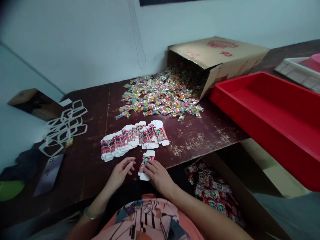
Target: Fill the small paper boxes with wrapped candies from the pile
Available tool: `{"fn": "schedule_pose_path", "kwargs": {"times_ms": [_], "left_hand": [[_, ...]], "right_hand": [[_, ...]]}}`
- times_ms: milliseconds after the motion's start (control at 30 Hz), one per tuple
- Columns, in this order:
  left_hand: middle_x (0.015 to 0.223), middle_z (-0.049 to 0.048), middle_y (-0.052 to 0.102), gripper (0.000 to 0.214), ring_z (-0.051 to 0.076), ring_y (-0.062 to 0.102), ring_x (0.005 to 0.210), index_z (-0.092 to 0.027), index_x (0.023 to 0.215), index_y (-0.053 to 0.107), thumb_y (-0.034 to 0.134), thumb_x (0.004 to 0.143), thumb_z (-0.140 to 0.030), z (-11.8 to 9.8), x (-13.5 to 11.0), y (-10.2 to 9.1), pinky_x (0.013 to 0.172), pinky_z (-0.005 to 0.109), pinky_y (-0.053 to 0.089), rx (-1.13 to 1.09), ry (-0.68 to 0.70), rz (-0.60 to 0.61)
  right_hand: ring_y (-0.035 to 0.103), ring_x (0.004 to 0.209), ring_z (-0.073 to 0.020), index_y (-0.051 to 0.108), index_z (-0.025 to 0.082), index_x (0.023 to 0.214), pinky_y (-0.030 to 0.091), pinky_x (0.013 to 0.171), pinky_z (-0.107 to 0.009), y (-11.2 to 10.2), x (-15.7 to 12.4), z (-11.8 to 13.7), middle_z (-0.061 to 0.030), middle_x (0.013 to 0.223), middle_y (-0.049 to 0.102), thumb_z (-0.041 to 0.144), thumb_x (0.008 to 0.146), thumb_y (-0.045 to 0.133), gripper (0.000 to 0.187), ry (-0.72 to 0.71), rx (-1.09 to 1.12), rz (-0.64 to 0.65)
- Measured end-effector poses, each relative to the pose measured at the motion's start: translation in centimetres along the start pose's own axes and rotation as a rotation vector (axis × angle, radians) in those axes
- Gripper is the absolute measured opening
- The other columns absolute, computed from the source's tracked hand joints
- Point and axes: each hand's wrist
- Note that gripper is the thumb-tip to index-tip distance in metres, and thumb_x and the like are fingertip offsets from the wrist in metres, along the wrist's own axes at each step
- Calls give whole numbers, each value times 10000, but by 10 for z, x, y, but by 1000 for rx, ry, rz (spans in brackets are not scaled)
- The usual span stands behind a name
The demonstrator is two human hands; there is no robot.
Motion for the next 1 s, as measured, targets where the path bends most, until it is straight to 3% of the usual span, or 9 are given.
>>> {"fn": "schedule_pose_path", "kwargs": {"times_ms": [133, 233, 300, 367, 533, 700, 767, 900, 1000], "left_hand": [[878, 116, 678, 498, 172, 634, 671, -109, 1012, 641, 559, 806, -555, -6, -9, 20, 575, 279, 510, -332, -253, 307], [886, 99, 695, 381, 153, 632, 714, -113, 986, 658, 657, 783, -435, -18, -11, 40, 627, 246, 506, -520, -213, 380], [864, 81, 704, 356, 143, 625, 679, -120, 998, 657, 685, 767, -389, -26, -9, 49, 613, 233, 497, -495, -148, 328], [837, 73, 712, 365, 166, 639, 680, -124, 1002, 653, 697, 753, -388, -32, -4, 56, 620, 257, 506, -423, -97, 280], [827, 59, 715, 331, 222, 660, 760, -136, 983, 648, 659, 776, -394, -41, 26, 67, 735, 333, 523, -217, 112, 193], [1241, 118, 598, 434, 295, 527, 1166, -178, 1176, 595, 632, 789, -373, -58, 41, 63, 1026, 424, 372, 226, 458, -173], [1381, 109, 490, 521, 294, 402, 1298, -203, 1258, 542, 650, 775, -363, -61, 32, 64, 1101, 434, 272, 237, 511, -142], [1187, 113, 639, 482, 279, 558, 1111, -159, 1191, 583, 663, 749, -332, -53, 7, 77, 985, 421, 394, -186, 137, 341], [955, 73, 706, 405, 229, 621, 906, -135, 1048, 633, 692, 657, -222, -43, -3, 82, 864, 363, 441, -461, -106, 385]], "right_hand": [[497, 1222, -196, 512, 271, 1318, 438, 1011, -384, -29, -18, 1, -87, 1255, 599, 166, 928, 455, 408, -41, 245, -196], [386, 1317, -270, 476, 277, 1350, 335, 1080, -491, -46, -23, 14, -100, 1343, 527, 337, 883, 576, 482, -155, 206, -103], [316, 1350, -325, 483, 282, 1343, 266, 1098, -551, -51, -23, 20, -107, 1410, 447, 445, 804, 659, 590, -123, 173, -103], [345, 1326, -330, 464, 278, 1354, 293, 1083, -540, -54, -20, 19, -122, 1433, 396, 425, 794, 672, 615, 67, 209, -265], [630, 935, -226, 393, 220, 1356, 522, 845, -387, -58, 4, -22, -97, 1068, 637, 329, 830, 630, 587, 549, 730, -573], [631, 773, -180, 438, 189, 1298, 540, 729, -317, -74, 15, -48, -21, 824, 645, 336, 797, 656, 566, 612, 942, -709], [621, 734, -164, 361, 214, 1371, 539, 696, -299, -77, 12, -37, -6, 804, 629, 322, 816, 640, 630, 567, 951, -677], [613, 835, -167, 354, 270, 1406, 530, 769, -315, -74, 5, -4, -44, 963, 623, 253, 882, 554, 561, 378, 636, -546], [505, 1141, -248, 510, 300, 1302, 430, 965, -446, -73, 2, 3, -97, 1288, 505, 211, 873, 562, 441, 222, 180, -544]]}}
Point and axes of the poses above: each hand's wrist, its own x-axis towards the middle knuckle, its own y-axis out of the palm, z = x × y
